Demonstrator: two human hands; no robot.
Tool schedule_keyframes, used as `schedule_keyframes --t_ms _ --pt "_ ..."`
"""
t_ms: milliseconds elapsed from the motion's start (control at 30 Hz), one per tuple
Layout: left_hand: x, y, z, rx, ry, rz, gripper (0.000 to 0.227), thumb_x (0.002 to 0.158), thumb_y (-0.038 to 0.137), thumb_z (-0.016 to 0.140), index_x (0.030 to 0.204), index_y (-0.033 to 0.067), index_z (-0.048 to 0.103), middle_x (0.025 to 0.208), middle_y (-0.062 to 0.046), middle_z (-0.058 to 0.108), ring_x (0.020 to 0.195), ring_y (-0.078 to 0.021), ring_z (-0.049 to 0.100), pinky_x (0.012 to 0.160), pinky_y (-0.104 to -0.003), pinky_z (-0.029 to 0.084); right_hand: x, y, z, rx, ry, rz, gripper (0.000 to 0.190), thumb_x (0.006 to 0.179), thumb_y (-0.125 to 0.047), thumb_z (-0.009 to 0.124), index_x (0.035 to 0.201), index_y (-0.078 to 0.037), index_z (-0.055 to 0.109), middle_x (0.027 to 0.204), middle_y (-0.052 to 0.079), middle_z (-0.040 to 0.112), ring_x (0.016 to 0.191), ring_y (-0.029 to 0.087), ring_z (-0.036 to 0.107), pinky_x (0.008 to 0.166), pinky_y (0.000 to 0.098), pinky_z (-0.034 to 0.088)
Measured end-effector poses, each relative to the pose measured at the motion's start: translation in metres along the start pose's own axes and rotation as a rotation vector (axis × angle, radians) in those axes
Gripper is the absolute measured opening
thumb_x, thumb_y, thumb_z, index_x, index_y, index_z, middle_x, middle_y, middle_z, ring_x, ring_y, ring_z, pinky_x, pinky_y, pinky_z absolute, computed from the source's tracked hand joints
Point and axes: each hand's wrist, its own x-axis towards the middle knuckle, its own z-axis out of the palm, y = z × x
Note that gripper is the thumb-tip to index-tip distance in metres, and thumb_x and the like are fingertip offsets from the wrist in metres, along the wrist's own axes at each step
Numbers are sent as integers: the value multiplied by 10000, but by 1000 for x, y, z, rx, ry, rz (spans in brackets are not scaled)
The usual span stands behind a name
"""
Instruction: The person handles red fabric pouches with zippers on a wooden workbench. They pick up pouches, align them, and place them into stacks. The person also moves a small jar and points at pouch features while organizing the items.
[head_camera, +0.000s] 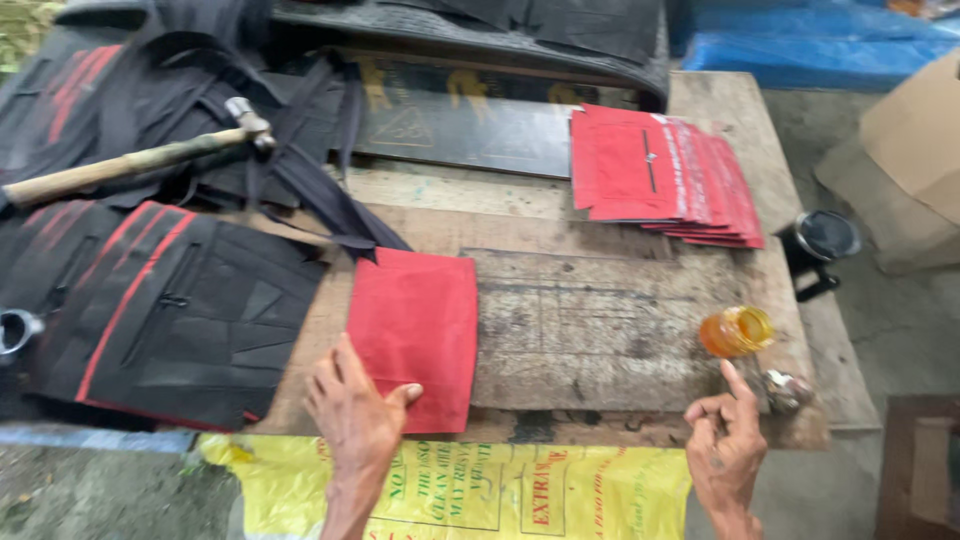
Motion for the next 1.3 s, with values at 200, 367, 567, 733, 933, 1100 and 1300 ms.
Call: schedule_keyframes --t_ms 200,367,567,733,933,1100,1300 --pt "27 -29 -26 -642 -85 319 707 674 65 843 1334 -17 602 1163 -184 728 1046 -293 718 921 -431 576 32 -12 -34 -39 42 -127 563 942 87 484 1477 -75 548 768 21 618 729 122 612 729 264 503" --pt "36 -28 -62 -1072 -507 118 597 786 -19 807 1363 -69 659 1164 -218 761 1010 -303 741 716 -459 641 96 -17 -72 -448 -65 -348 508 756 78 604 1195 -139 739 1144 88 640 1106 263 548 980 409 439" --pt "27 77 -33 -724 -768 191 562 787 122 773 1329 149 629 1152 -178 733 994 -262 725 803 -379 647 140 -20 -72 -778 -387 -365 532 569 37 724 1024 -222 820 1569 102 380 1443 361 256 1118 539 226" --pt "45 111 -13 -463 -741 454 751 718 122 872 1387 170 533 1293 -119 668 1110 -221 658 888 -340 531 150 -11 -67 -805 -485 -304 530 561 21 731 1026 -220 811 1609 89 318 1476 348 219 1149 516 182" --pt "52 83 28 -924 -514 205 589 795 53 780 1329 -10 539 1246 -209 665 982 -280 660 813 -420 583 147 4 -73 -471 -319 -292 484 664 40 636 1042 -214 800 1512 52 547 1432 288 382 1159 468 278" --pt "32 81 58 -1049 -345 233 478 774 81 824 1234 18 710 1191 -121 734 1073 -179 688 943 -316 573 127 19 -92 -8 -351 -39 573 706 25 546 1208 -177 735 1412 47 607 1323 280 547 1057 398 431" --pt "33 115 59 -721 -419 551 513 702 57 872 1203 79 762 1172 -115 748 1155 -249 658 1065 -351 480 111 -6 -89 -299 -323 -167 517 728 52 606 1198 -121 737 1363 74 648 1286 243 543 1119 421 404"
